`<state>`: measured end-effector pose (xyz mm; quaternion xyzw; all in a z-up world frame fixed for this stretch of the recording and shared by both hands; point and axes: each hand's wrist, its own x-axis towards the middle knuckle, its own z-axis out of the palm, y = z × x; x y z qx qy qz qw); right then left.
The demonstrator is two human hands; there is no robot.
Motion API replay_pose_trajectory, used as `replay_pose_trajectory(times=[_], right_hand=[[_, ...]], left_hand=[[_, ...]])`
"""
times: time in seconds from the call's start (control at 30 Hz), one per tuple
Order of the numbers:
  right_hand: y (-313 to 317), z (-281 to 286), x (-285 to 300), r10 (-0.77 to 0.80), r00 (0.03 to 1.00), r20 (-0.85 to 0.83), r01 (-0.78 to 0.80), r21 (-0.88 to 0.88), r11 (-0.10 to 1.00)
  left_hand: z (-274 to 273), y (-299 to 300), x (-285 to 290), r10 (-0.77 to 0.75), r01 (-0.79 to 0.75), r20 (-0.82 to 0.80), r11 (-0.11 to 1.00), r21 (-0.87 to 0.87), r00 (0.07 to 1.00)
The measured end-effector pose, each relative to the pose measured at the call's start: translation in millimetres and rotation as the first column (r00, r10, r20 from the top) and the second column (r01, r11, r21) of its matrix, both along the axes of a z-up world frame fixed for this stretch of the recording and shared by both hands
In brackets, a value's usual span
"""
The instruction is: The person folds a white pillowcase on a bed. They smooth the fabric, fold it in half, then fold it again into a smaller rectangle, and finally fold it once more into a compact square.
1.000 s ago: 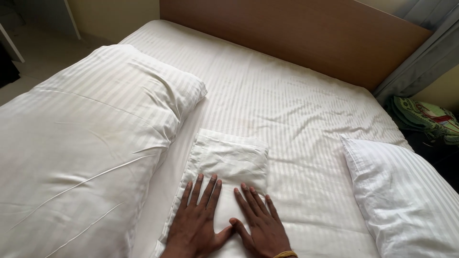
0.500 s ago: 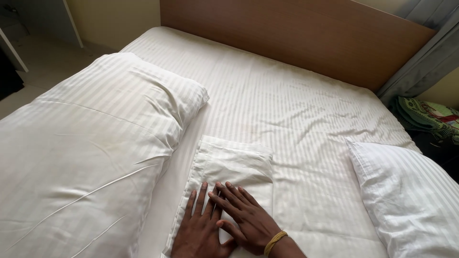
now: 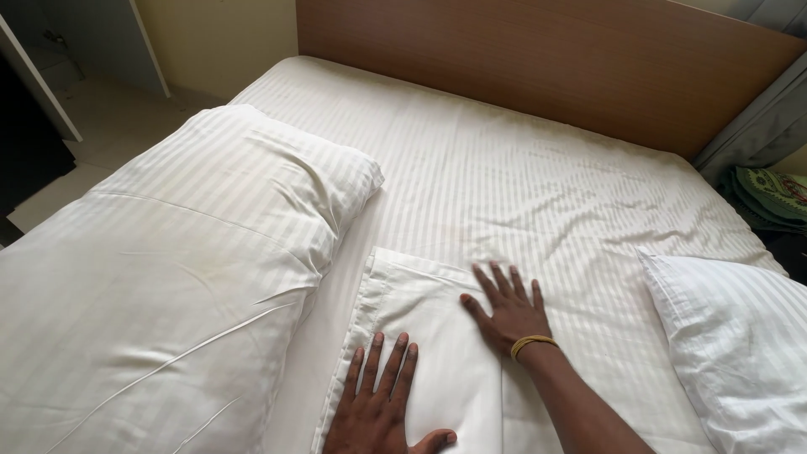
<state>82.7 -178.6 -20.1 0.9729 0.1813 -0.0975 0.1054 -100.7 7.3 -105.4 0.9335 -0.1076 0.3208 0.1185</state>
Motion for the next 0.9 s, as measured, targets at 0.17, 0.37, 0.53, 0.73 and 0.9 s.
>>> replay_pose_trajectory(times=[0.17,0.37,0.53,0.73,0.9], right_hand=[[-23,1,7,-0.542,0.829,0.137,0.400,0.532,0.746],[-13,-10,3,-0.582,0.772,-0.256,0.542,0.743,0.392],[-9,0,17,-0.498,0.710,-0.498,0.649,0.736,0.190],[-15,22,11,-0.444,0.662,-0.604,0.652,0.756,-0.056],[-71,3,13,-0.585,0.585,-0.562,0.601,0.785,-0.153]], left_hand=[[2,-1,3,0.038,-0.038,0.029,0.999,-0.006,0.999],[18,-20,-12,0.017,-0.017,-0.021,1.000,-0.011,1.000],[23,-77,-20,0.015,-0.030,-0.213,0.997,-0.069,0.977],[53,-74,-54,0.603,-0.692,-0.378,0.452,-0.563,0.702],[-33,-69,-61,0.569,-0.818,-0.638,0.112,-0.564,0.518]])
